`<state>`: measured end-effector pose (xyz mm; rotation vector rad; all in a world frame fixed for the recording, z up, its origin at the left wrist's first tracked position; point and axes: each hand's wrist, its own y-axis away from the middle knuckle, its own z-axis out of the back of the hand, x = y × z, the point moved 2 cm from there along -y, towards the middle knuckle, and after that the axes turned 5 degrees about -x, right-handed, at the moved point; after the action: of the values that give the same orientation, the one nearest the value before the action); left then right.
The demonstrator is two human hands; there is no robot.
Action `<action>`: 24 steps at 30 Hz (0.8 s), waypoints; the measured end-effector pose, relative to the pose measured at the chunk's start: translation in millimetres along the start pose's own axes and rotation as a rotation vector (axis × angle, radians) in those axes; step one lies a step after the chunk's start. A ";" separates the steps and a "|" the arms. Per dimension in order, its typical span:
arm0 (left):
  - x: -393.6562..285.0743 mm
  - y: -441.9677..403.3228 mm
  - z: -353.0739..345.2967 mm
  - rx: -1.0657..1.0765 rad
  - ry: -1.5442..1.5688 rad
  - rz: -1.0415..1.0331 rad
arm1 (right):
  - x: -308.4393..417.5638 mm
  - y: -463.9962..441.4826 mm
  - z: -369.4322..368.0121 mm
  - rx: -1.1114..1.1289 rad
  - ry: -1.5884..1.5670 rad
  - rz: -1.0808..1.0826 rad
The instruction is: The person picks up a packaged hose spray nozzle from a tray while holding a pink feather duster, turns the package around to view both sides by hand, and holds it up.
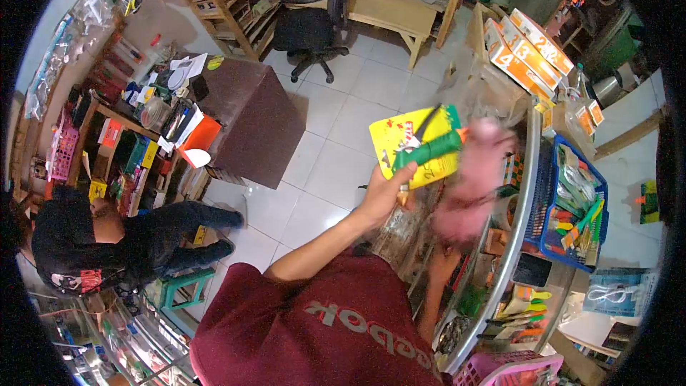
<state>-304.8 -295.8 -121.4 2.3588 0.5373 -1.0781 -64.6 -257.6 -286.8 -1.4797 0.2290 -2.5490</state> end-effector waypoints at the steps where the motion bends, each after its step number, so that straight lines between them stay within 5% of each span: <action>1: -1.7 0.4 0.1 0.011 -0.019 -0.047 | 2.3 -2.3 1.7 -0.008 -0.012 -0.038; 6: -9.4 -13.4 0.1 -0.084 -0.039 -0.099 | 75.5 -3.4 2.3 0.345 0.022 -0.102; 7: -17.4 -16.9 -0.7 -0.078 -0.047 -0.103 | 66.5 -3.5 -2.2 0.255 0.044 -0.069; 10: -29.0 -28.4 12.5 -0.101 -0.144 -0.130 | 44.0 -17.7 1.4 0.441 0.115 -0.432; 16: -52.8 -51.9 13.1 -0.200 -0.093 -0.204 | 123.2 -34.9 -6.1 0.530 0.114 -0.167; 19: -58.7 -69.5 7.3 -0.196 -0.018 -0.210 | 92.9 -31.4 -27.3 0.407 -0.133 -0.248; 24: -44.4 -103.8 21.9 -0.125 0.255 -0.171 | 114.4 -28.6 -50.9 0.619 -0.209 0.015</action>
<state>-399.9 -231.5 -127.0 2.3861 0.8867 -0.7906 -166.9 -254.8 -209.2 -1.4447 -0.5260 -2.1326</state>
